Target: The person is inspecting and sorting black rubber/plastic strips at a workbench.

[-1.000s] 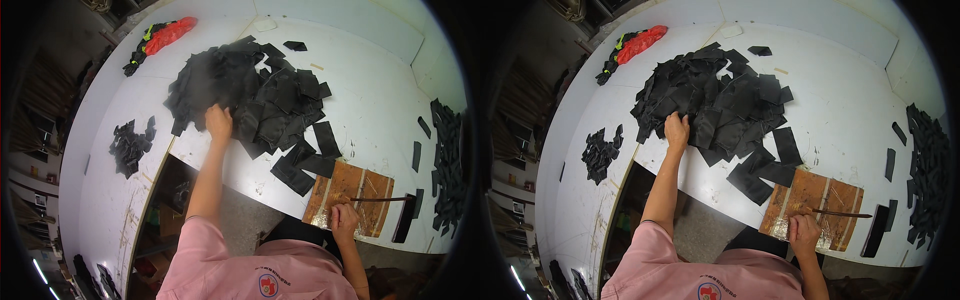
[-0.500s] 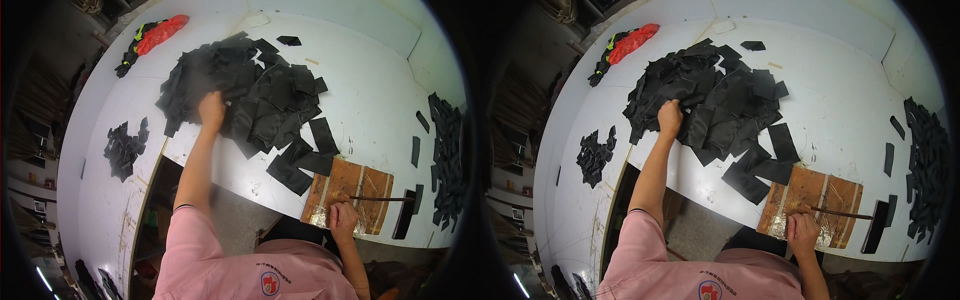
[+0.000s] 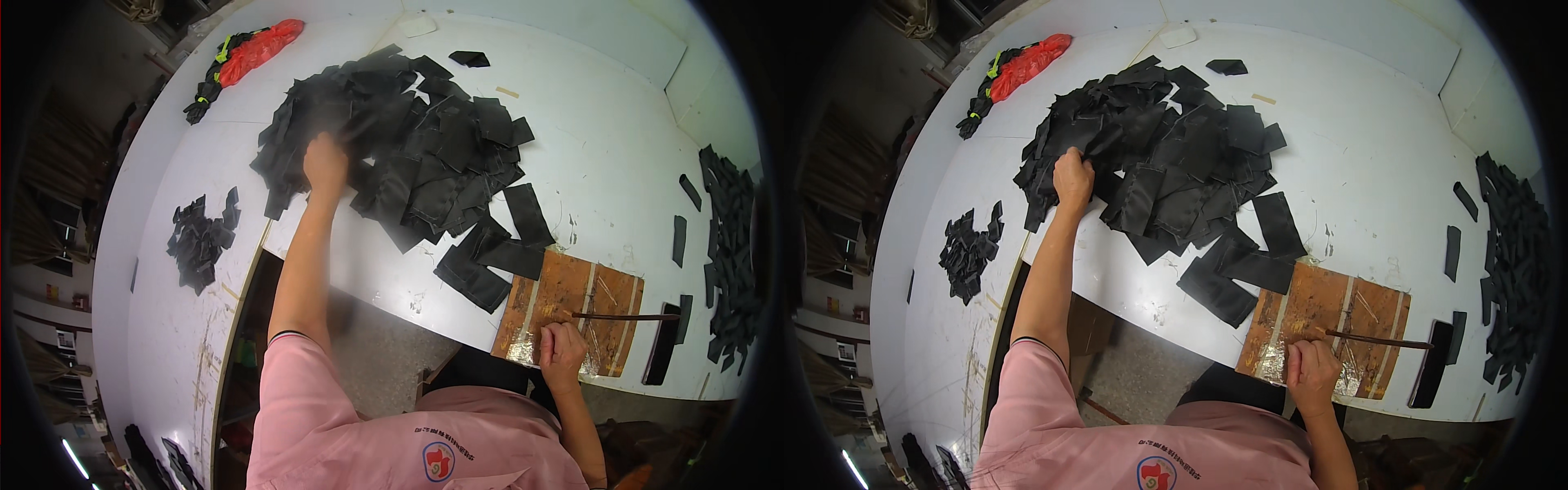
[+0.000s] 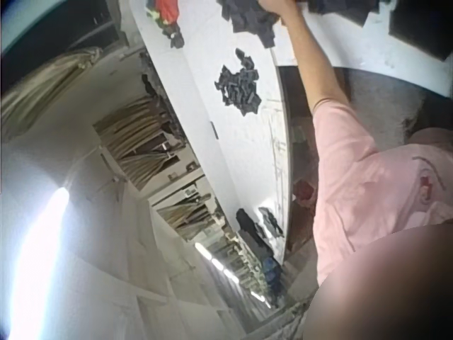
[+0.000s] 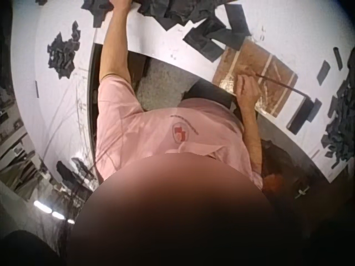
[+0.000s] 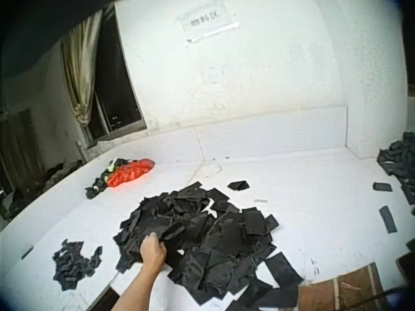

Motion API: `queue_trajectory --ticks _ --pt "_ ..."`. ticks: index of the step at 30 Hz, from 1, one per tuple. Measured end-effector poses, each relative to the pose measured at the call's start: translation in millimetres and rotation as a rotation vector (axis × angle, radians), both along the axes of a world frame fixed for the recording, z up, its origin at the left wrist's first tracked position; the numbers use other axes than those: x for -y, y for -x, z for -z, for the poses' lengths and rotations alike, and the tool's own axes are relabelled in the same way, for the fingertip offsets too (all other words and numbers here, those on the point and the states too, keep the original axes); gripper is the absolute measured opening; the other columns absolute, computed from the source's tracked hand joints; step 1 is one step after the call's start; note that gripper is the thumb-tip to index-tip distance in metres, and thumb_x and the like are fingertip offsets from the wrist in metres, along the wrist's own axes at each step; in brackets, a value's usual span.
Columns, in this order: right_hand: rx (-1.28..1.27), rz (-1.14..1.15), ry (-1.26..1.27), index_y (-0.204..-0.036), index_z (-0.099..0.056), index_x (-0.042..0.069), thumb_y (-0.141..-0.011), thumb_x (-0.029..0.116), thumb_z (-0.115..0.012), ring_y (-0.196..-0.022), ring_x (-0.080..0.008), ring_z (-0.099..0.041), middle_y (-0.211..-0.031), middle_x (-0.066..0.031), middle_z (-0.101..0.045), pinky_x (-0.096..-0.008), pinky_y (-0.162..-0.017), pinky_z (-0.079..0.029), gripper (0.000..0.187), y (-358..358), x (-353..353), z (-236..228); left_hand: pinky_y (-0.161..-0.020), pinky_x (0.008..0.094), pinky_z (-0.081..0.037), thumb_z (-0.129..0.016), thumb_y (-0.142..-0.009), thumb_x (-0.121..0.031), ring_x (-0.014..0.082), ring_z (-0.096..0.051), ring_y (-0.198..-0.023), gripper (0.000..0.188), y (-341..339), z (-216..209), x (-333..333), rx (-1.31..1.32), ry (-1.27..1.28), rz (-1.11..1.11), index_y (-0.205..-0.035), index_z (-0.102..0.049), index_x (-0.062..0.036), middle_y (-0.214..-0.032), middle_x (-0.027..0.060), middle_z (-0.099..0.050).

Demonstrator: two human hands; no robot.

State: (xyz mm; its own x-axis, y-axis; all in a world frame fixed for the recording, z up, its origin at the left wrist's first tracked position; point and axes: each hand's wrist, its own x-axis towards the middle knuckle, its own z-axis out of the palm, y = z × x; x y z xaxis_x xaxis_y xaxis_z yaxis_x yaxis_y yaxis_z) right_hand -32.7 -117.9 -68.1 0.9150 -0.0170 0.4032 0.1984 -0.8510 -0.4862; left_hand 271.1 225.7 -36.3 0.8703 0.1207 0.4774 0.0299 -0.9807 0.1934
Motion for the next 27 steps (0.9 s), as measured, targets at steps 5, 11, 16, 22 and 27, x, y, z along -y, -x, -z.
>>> queue_trajectory --ticks 5,11,16,22,27 --pt "-0.006 0.010 0.011 -0.074 -0.053 0.002 -0.073 0.004 -0.059 -0.056 -0.0289 -0.050 -0.065 -0.0111 -0.049 -0.0373 -0.049 -0.040 0.007 0 1 3 -0.071 0.0434 -0.045 -0.057 -0.065 -0.007 0.0385 -0.052 -0.087 0.032 2 0 26 -0.015 -0.085 0.000 -0.095 -0.048 0.0014 -0.088 0.0204 -0.051" --pt "-0.026 0.000 0.010 -0.074 -0.052 0.002 -0.073 0.004 -0.059 -0.056 -0.0283 -0.050 -0.065 -0.0109 -0.049 -0.0369 -0.048 -0.040 0.007 0 3 1 -0.068 0.0433 -0.044 -0.055 -0.068 -0.006 0.0345 -0.056 -0.077 0.014 -27 -2 53 0.122 0.117 0.486 -0.081 -0.054 -0.0014 -0.084 0.0190 -0.056" --pt "-0.002 0.003 0.011 -0.075 -0.052 0.003 -0.073 0.003 -0.059 -0.055 -0.0278 -0.049 -0.065 -0.0106 -0.049 -0.0363 -0.048 -0.040 0.007 0 0 2 -0.073 0.0423 -0.046 -0.063 -0.069 -0.014 0.0365 -0.058 -0.083 0.022 -59 16 72 -0.280 -0.046 0.340 -0.086 -0.058 0.0001 -0.087 0.0205 -0.060" --pt "-0.010 0.017 0.012 -0.075 -0.052 0.003 -0.073 0.003 -0.059 -0.056 -0.0278 -0.050 -0.065 -0.0104 -0.049 -0.0363 -0.048 -0.040 0.007 -2 0 1 -0.066 0.0415 -0.049 -0.058 -0.068 -0.008 0.0349 -0.061 -0.076 0.011 -81 11 80 -0.284 -0.310 0.338 -0.076 -0.062 -0.0010 -0.080 0.0196 -0.062" --pt "-0.051 0.019 0.003 -0.075 -0.052 0.003 -0.073 0.003 -0.059 -0.056 -0.0280 -0.050 -0.065 -0.0104 -0.049 -0.0363 -0.049 -0.040 0.007 -1 2 0 -0.068 0.0430 -0.048 -0.056 -0.070 -0.011 0.0360 -0.060 -0.077 0.014 -88 -5 84 -0.083 -0.097 0.110 -0.080 -0.064 -0.0050 -0.081 0.0198 -0.062"
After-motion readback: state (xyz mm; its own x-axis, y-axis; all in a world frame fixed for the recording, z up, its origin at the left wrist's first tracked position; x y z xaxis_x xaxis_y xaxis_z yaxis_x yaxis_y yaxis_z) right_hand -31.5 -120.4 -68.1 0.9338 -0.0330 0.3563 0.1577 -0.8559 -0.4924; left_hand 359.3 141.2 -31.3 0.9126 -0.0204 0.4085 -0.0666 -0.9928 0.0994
